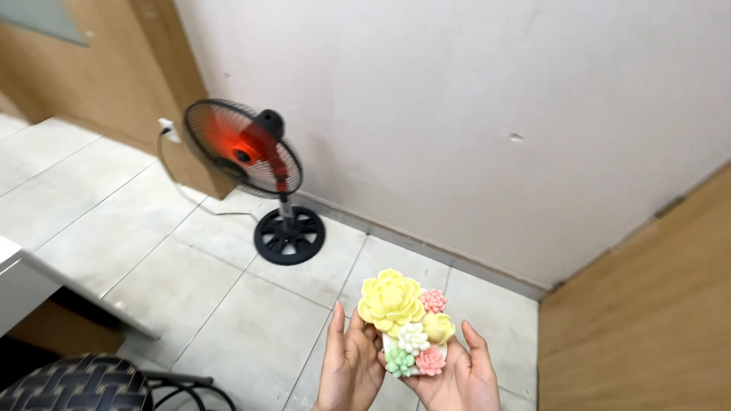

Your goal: The recorder selects various flower-shaped decorative candles from a shelf and packages them individually into small plastic bags using twist ties.

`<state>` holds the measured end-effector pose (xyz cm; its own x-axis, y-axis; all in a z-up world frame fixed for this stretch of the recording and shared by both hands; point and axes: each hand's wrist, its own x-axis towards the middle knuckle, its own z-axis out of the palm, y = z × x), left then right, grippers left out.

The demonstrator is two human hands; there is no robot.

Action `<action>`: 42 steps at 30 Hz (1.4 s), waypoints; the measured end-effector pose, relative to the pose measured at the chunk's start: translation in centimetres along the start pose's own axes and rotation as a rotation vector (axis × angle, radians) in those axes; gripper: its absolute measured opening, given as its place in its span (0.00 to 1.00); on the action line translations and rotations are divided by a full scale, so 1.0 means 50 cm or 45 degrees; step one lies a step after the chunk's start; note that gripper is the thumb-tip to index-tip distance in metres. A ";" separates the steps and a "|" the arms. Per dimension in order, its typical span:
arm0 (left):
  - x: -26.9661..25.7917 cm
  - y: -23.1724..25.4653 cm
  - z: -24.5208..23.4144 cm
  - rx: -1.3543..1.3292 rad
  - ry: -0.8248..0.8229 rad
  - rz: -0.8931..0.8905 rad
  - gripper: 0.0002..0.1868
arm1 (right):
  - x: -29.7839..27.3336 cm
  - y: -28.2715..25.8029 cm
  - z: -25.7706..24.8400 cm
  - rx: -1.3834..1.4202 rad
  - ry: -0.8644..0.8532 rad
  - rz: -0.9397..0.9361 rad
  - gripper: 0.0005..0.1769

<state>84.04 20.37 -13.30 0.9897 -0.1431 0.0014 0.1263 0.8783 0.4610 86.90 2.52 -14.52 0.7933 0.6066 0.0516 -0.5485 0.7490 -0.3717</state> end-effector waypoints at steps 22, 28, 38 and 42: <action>0.181 0.429 -0.372 -0.097 0.246 0.743 0.48 | 0.766 0.247 -0.110 0.153 -0.511 0.755 0.44; 0.193 0.562 -0.431 -0.042 0.298 0.929 0.48 | 0.916 0.337 -0.033 0.227 -0.650 0.982 0.42; 0.234 0.798 -0.497 -0.084 0.686 1.072 0.47 | 1.184 0.487 0.053 0.254 -0.819 1.279 0.42; 0.293 0.896 -0.530 -0.039 0.702 1.194 0.47 | 1.335 0.529 0.066 0.248 -0.799 1.426 0.42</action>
<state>105.97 69.72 -16.13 0.5864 0.8078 -0.0605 -0.7010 0.5435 0.4618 124.49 63.68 -17.85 -0.3481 0.9051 0.2444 -0.8999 -0.2495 -0.3577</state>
